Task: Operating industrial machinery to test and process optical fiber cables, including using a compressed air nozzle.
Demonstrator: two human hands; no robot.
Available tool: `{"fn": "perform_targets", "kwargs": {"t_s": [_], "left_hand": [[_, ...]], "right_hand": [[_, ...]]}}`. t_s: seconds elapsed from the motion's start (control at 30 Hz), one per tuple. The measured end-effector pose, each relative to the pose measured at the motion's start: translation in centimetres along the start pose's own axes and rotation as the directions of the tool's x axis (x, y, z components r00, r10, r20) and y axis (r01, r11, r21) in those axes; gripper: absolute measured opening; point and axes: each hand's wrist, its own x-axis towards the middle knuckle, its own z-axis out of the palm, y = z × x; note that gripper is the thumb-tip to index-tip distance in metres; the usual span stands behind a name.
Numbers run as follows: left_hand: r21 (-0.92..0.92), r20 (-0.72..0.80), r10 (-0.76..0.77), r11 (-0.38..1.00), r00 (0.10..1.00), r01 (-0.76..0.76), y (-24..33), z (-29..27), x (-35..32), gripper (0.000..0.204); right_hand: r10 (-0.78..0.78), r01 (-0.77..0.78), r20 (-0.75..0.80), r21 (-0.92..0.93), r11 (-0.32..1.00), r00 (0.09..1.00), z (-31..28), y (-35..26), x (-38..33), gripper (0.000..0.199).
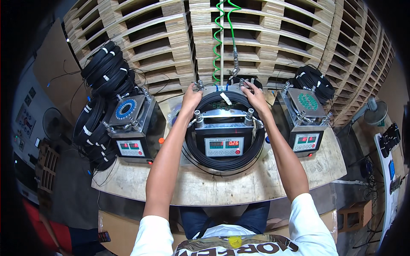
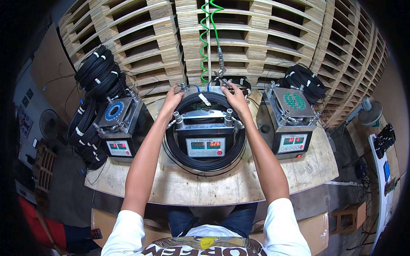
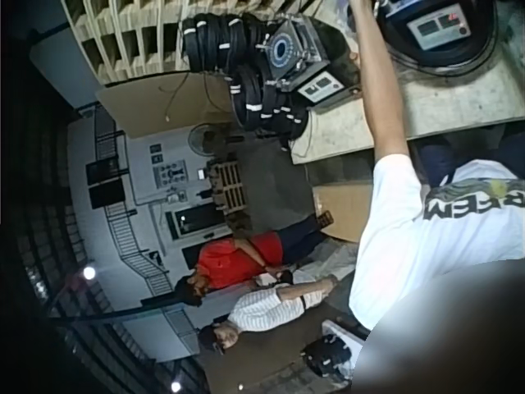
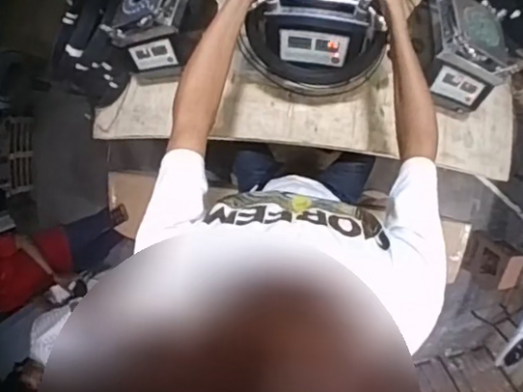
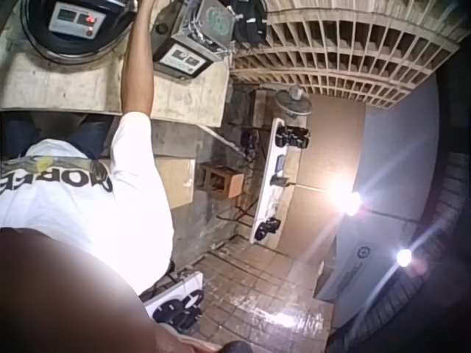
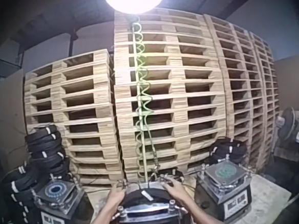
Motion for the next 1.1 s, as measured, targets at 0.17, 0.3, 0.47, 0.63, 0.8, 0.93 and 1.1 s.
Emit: {"fn": "perform_targets", "kwargs": {"t_s": [0.17, 0.3, 0.47, 0.63, 0.8, 0.93, 1.1], "left_hand": [[-0.053, 0.1, 0.082, 0.996, 0.992, -0.077, 2.4, 0.0, -1.7, 0.094], [-0.058, 0.066, 0.074, 0.996, 0.995, -0.07, 2.6, -0.5, -1.8, 0.099], [-0.237, 0.143, -0.041, 0.969, 0.989, 0.074, 1.9, -0.5, -1.2, 0.088], [-0.213, 0.121, -0.065, 0.973, 0.991, 0.09, 1.8, -0.4, -1.2, 0.089], [-0.153, 0.155, -0.124, 0.977, 0.98, 0.148, 3.1, -0.6, -0.7, 0.089], [-0.127, 0.169, -0.125, 0.981, 0.978, 0.147, 3.1, 0.3, 1.0, 0.089], [-0.195, 0.097, 0.007, 0.981, 0.995, 0.012, 1.8, 1.5, 1.7, 0.094]], "right_hand": [[-0.04, 0.039, 0.023, 0.046, 0.998, 0.999, -0.3, -0.4, -0.2, 0.073], [0.179, -0.182, 0.035, 0.131, 0.974, 0.983, -0.3, -1.2, -0.2, 0.091], [0.174, -0.173, -0.037, 0.026, 0.985, 0.984, -0.3, -0.6, 0.0, 0.098], [0.28, -0.28, 0.063, 0.001, 0.96, 0.958, -0.8, -1.3, 0.7, 0.092], [0.393, -0.42, 0.169, 0.177, 0.89, 0.904, -1.2, -1.5, 1.7, 0.084], [0.404, -0.414, 0.109, 0.105, 0.904, 0.908, -1.7, -1.3, 2.2, 0.081], [0.382, -0.369, -0.082, 0.137, 0.919, 0.921, -0.9, -0.4, 2.1, 0.088]]}}
